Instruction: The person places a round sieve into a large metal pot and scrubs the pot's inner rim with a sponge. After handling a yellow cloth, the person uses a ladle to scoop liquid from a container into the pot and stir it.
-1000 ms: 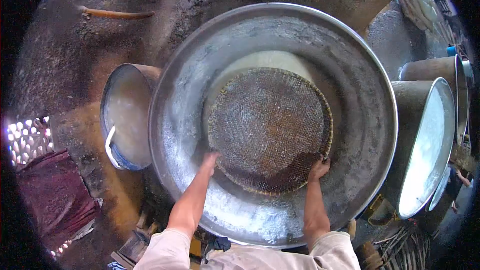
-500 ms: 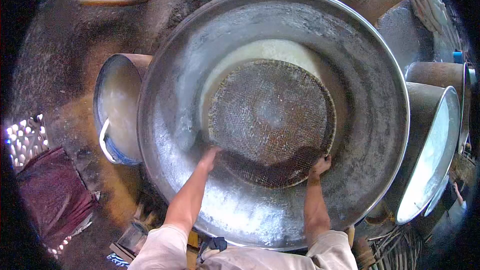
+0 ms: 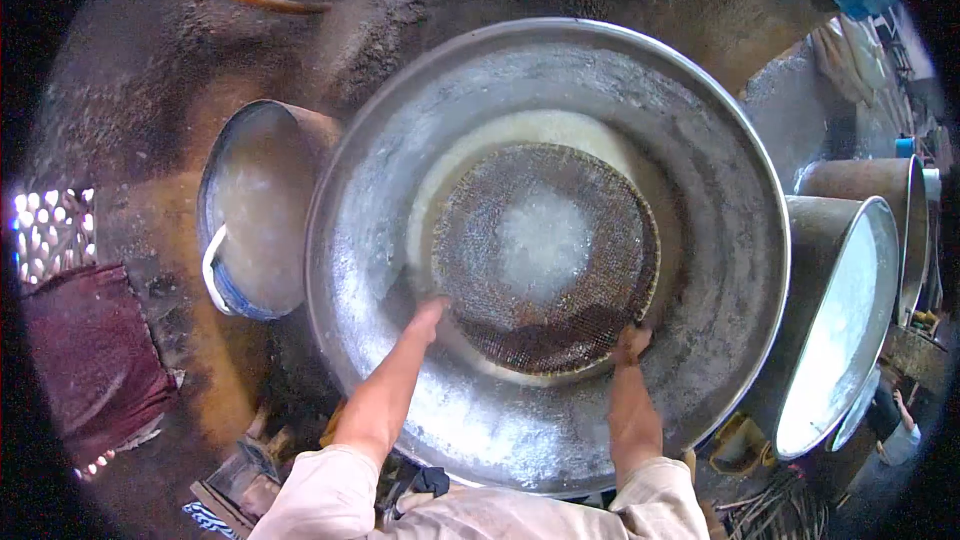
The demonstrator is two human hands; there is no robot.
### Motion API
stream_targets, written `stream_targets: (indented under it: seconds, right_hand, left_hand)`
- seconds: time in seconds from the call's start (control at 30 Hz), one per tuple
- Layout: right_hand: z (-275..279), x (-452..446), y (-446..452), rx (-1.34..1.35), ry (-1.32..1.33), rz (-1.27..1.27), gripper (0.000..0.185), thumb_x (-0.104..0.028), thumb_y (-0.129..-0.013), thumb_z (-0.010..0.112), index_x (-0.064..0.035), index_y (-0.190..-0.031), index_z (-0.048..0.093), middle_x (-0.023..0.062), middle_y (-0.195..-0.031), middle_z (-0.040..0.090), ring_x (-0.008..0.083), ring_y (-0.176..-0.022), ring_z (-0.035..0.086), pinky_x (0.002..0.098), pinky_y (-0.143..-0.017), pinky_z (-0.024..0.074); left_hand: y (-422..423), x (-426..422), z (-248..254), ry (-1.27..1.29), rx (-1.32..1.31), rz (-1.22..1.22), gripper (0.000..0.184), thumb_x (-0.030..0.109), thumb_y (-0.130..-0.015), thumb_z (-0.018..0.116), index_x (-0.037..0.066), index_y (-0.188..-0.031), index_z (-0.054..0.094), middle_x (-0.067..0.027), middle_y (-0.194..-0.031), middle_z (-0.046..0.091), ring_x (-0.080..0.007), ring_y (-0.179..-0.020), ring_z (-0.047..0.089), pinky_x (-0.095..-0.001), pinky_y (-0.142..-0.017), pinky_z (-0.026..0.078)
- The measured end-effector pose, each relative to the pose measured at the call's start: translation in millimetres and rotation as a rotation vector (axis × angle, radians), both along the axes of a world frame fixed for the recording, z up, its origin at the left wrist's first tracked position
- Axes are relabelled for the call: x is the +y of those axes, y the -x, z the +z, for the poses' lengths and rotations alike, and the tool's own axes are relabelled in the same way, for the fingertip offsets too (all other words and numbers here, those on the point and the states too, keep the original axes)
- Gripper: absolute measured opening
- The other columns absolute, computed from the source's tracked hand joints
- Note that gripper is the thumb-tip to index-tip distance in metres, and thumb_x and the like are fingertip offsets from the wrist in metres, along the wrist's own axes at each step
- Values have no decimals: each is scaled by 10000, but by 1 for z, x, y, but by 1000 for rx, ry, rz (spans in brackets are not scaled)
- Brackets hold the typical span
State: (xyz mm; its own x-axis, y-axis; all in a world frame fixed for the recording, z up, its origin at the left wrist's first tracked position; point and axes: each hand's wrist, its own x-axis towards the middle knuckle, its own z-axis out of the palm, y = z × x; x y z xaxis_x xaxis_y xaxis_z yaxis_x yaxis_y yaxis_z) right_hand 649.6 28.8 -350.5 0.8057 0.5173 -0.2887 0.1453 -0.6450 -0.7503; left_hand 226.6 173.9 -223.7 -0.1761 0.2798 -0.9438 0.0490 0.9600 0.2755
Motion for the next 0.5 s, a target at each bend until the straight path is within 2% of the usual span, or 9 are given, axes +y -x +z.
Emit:
stream_targets:
  seconds: [0.07,0.13,0.2,0.23,0.37,0.4,0.47,0.5]
  right_hand:
    - [-97,-37,-23,-116,236,-61,389,-387,-754,542,-5,-817,572,137,-691,605,275,-491,546,377,-481,455]
    - [-33,-13,-23,-75,269,-64,333,-321,-758,531,-2,-839,577,122,-696,595,248,-512,533,368,-493,450]
    - [11,7,-18,-54,250,-48,282,-255,-763,521,1,-861,582,108,-700,584,220,-533,520,360,-506,444]
    - [24,14,-15,-53,230,-38,259,-222,-765,516,3,-873,585,101,-702,579,206,-543,514,355,-512,442]
    - [67,32,13,-14,93,51,202,-91,-773,496,9,-917,596,72,-711,557,151,-585,487,338,-538,431]
    - [85,36,28,64,70,89,218,-85,-770,495,12,-942,587,69,-715,559,147,-579,487,330,-522,423]
    - [114,44,52,308,29,181,283,-68,-760,493,22,-1020,560,61,-729,564,134,-562,484,306,-475,398]
    - [96,51,60,388,-29,224,361,-64,-763,509,15,-1115,501,60,-782,574,118,-570,507,264,-416,367]
  left_hand:
    - [-13,-1,12,-26,29,-15,431,256,-785,543,83,-1176,493,-112,-1158,481,-250,-1006,458,-385,-817,396]
    - [-27,-3,29,-57,57,-26,403,235,-779,545,71,-1145,520,-116,-1113,514,-240,-975,480,-374,-802,406]
    - [-37,-8,50,-230,39,-140,359,179,-745,551,48,-1078,565,-99,-979,580,-203,-896,519,-316,-775,410]
    - [-41,-14,54,-404,117,-229,351,129,-707,553,28,-1043,580,-64,-874,605,-164,-802,544,-273,-726,414]
    - [-44,-44,58,-557,-33,-232,334,144,-729,584,40,-1047,573,-46,-900,599,-135,-800,547,-273,-679,431]
    - [-46,-54,64,-578,-30,-210,334,144,-729,584,40,-1047,573,-46,-900,599,-135,-800,547,-273,-679,431]
    - [-52,-71,79,-550,-135,-246,320,190,-815,555,107,-1123,523,4,-918,575,-99,-801,527,-248,-635,426]
    - [-52,-77,83,-559,-224,-175,316,201,-822,550,114,-1124,521,10,-924,574,-95,-809,526,-247,-636,428]
